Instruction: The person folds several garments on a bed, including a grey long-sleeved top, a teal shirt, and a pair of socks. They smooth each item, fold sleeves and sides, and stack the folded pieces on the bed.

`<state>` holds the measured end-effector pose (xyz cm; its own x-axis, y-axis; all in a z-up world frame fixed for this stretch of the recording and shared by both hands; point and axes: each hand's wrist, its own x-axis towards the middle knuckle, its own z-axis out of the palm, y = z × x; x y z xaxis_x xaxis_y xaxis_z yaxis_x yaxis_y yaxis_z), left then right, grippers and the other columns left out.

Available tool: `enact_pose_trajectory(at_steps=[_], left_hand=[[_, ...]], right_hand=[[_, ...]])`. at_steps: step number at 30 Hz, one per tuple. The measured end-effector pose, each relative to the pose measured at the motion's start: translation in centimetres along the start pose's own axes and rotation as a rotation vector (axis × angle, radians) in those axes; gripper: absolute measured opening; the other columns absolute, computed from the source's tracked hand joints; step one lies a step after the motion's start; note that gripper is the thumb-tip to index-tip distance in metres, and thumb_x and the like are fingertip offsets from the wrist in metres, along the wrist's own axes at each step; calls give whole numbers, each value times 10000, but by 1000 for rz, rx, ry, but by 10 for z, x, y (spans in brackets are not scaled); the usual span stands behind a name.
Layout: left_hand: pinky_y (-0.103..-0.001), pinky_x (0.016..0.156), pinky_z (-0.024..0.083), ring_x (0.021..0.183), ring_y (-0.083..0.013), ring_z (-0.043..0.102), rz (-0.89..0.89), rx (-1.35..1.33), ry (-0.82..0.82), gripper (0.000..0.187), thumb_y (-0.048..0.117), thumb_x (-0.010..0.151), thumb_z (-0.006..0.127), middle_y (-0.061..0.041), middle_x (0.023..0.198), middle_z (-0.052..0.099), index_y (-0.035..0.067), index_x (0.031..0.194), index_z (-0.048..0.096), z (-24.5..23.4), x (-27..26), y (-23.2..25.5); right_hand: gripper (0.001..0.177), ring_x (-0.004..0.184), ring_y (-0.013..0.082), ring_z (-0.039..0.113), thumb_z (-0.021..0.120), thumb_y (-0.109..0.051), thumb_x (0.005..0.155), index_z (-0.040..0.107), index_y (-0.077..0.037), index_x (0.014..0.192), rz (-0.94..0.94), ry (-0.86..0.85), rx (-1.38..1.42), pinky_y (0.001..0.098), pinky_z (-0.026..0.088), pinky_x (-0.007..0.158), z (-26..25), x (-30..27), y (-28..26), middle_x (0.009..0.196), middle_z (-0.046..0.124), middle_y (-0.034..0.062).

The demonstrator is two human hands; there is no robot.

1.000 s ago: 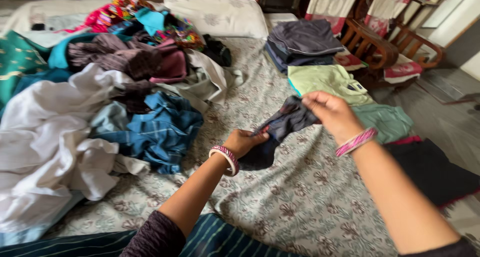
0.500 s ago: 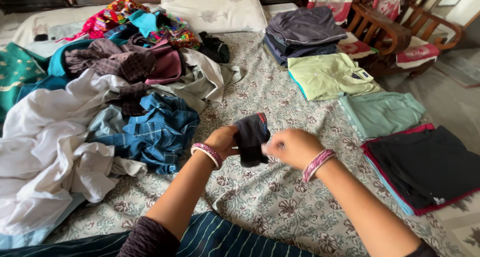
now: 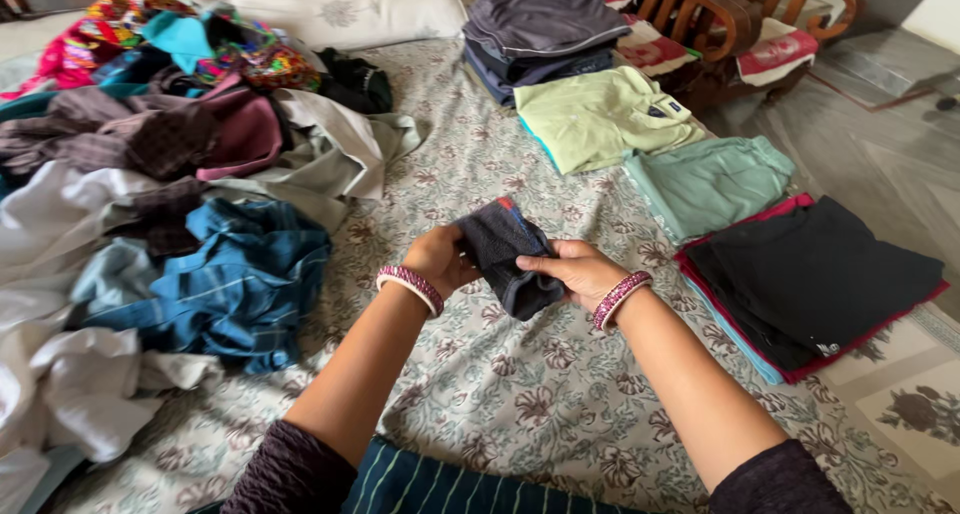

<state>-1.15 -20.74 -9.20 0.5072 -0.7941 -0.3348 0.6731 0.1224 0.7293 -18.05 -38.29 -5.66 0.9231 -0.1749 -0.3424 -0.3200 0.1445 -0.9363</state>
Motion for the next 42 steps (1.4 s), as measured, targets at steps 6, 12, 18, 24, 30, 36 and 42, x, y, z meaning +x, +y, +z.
enact_pose_trajectory(at_steps=[6,12,18,24,30,36,42], left_hand=[[-487,1024,553,1166,-335,674,-62,71,118,487,222,1008,426,-158,1420,595,-15,1429,482,5,10,-31],[-485,1003,529,1223,-325,650,-52,309,73,607,321,922,539,-104,1486,599,98,1480,454,-10,61,-56],[-461,1130,473,1391,-376,520,124,1503,28,1174,656,731,845,-201,1560,433,119,1605,272,15,104,-89],[-685,1085,381,1576,-396,71,-171,1994,87,1444,617,613,918,-66,1740,-5,220,1658,2,67,95,-85],[-636,1200,-67,1572,-342,-83,-34,2038,6,1426,851,628,727,-80,1724,-63,176,1638,-18,53,72,-62],[-570,1220,-83,1571,-297,-57,215,1969,-10,950,756,913,361,-71,1712,8,197,1626,76,33,68,-66],[-540,1228,-52,1564,-274,-24,239,2006,34,858,670,966,315,-62,1707,35,176,1629,81,34,67,-74]], right_hand=[[322,842,149,708,732,-133,883,683,-65,1193,65,180,-66,345,607,728,-52,22,29,981,740,24],[372,936,145,695,663,-42,914,645,-35,1286,-201,170,-252,315,564,825,-128,38,14,1091,755,35],[447,958,180,688,640,-97,901,589,-94,1345,-98,396,1,401,551,830,-197,90,-11,1126,703,42],[588,1194,366,632,695,-130,936,488,-83,1485,-213,995,-1022,466,494,1019,-217,128,35,1301,659,190],[566,1475,401,363,577,-416,1026,480,-160,1521,-478,852,-1353,525,292,1199,-154,145,56,1596,414,219],[719,1555,305,143,433,-622,949,375,-263,1569,-103,769,-1376,604,59,1216,-126,154,72,1685,215,95],[751,1572,290,83,361,-659,955,258,-301,1608,6,733,-1420,614,47,1221,-131,161,75,1709,124,68]])
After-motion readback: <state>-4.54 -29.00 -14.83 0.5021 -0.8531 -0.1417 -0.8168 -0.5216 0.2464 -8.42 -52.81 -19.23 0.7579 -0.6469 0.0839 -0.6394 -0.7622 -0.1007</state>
